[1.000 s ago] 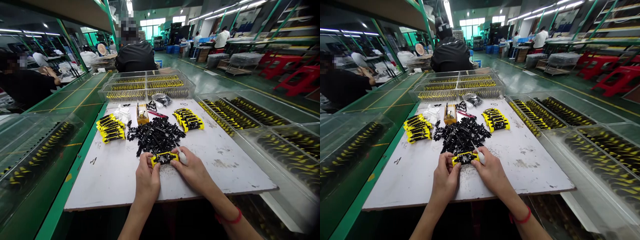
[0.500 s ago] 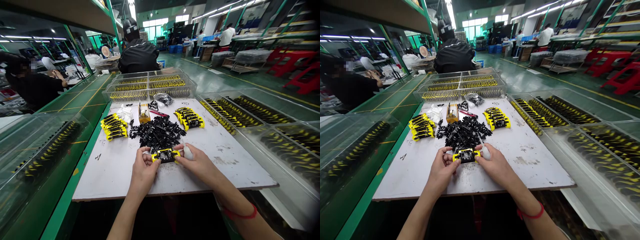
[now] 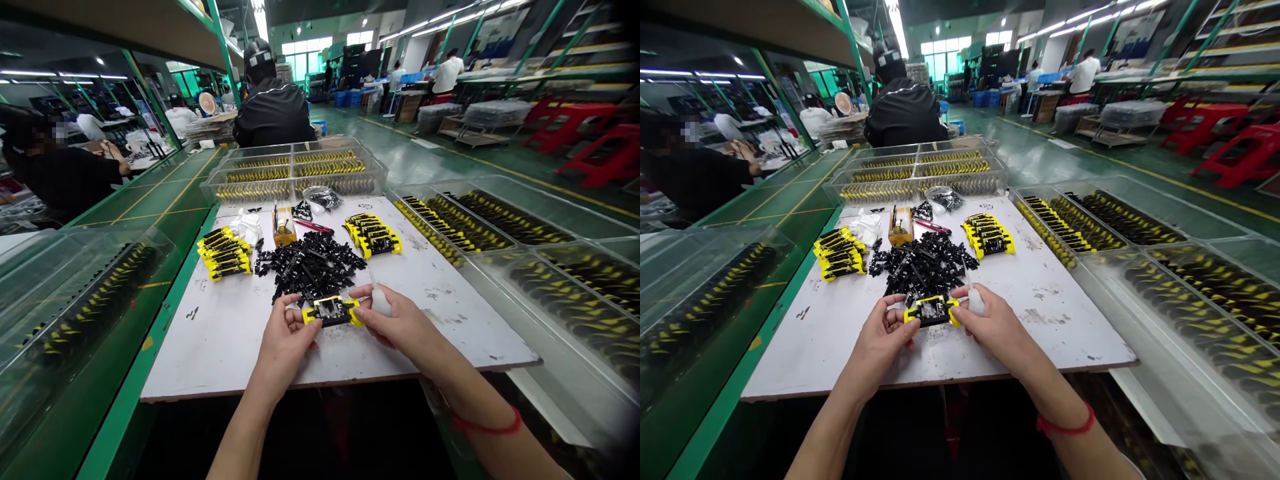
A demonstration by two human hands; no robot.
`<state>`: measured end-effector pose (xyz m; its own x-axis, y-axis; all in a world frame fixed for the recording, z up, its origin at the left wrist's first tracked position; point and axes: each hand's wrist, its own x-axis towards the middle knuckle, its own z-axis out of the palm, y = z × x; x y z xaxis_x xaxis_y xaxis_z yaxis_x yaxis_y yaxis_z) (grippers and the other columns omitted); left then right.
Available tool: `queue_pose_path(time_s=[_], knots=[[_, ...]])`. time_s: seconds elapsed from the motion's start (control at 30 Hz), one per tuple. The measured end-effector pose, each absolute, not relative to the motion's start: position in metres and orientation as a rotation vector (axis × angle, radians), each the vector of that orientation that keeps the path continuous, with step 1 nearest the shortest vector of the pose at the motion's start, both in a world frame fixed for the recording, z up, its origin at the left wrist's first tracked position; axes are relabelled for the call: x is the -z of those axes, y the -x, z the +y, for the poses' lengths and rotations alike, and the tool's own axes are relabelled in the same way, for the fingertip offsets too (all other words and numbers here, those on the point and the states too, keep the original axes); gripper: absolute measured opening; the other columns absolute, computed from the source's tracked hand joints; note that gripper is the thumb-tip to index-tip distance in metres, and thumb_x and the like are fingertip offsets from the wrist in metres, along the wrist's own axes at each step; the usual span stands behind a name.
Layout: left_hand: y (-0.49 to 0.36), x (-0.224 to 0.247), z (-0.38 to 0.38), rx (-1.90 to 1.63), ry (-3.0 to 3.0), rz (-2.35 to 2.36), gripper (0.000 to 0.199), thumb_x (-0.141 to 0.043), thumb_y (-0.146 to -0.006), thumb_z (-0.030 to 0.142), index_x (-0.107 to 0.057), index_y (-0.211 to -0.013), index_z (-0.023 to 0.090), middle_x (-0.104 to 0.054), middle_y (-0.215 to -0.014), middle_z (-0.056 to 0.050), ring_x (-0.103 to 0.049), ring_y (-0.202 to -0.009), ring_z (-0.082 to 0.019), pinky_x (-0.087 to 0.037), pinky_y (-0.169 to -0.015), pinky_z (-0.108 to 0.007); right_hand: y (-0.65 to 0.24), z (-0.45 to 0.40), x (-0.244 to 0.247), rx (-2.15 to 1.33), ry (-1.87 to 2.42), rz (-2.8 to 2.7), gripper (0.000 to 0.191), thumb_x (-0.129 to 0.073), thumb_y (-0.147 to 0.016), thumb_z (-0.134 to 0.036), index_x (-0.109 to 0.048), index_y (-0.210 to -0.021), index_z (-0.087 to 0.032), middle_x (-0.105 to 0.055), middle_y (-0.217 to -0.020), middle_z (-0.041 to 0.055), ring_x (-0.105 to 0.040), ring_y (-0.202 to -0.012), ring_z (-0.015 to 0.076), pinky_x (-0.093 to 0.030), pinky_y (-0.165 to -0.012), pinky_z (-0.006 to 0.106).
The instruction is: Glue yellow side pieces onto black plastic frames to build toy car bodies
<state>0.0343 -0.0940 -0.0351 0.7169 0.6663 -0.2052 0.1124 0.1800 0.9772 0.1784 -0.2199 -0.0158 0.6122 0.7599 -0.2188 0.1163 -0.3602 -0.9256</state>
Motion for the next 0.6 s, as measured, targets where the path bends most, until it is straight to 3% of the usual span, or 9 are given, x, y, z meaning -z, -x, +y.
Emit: queue_pose_path(time_s=[0.17,0.33,0.5,0.6], knots=[[-0.039,0.051,-0.102,-0.596,-1.637,0.78,0.04,-0.063,-0.075,0.029,-0.047,-0.111,0.021,-0.05,-0.067,0.006,-0.051,-0.058,-0.011,-0.042,-0.053,-0.021,-0.181,-0.225,0.03,-0.51,1.978,-0.899,0.023,-0.061,-0.074,-0.028,-0.057,-0.096,-0.022,-0.06,-0.082,-0.0024,-0.055,-0.078,0.0161,-0.042,-0.075,0.028],[-0.054,0.063,-0.114,-0.662,-1.71,0.778,0.039,-0.061,-0.076,0.036,-0.048,-0.11,0.02,-0.053,-0.07,0.004,-0.053,-0.055,-0.013,-0.045,-0.053,-0.024,-0.189,-0.233,0.04,-0.458,1.951,-0.888,0.021,-0.056,-0.076,-0.024,-0.054,-0.098,-0.023,-0.058,-0.077,-0.0041,-0.054,-0.072,0.0151,-0.042,-0.069,0.027],[-0.067,0.065,-0.116,-0.876,-1.728,0.712,0.056,-0.058,-0.079,0.045,-0.041,-0.125,0.019,-0.059,-0.106,-0.01,-0.061,-0.087,-0.021,-0.052,-0.072,-0.033,-0.241,-0.241,0.044,-0.305,1.926,-0.84,0.03,-0.057,-0.078,-0.032,-0.051,-0.107,-0.023,-0.058,-0.081,-0.0031,-0.055,-0.075,0.0158,-0.042,-0.074,0.029],[-0.067,0.075,-0.115,-0.949,-1.777,0.781,0.055,-0.054,-0.081,0.05,-0.044,-0.125,0.018,-0.057,-0.11,-0.012,-0.06,-0.086,-0.022,-0.052,-0.073,-0.035,-0.286,-0.245,0.046,-0.216,1.917,-0.806,0.035,-0.059,-0.075,-0.036,-0.052,-0.106,-0.021,-0.06,-0.081,-0.0012,-0.056,-0.076,0.0177,-0.043,-0.073,0.031]])
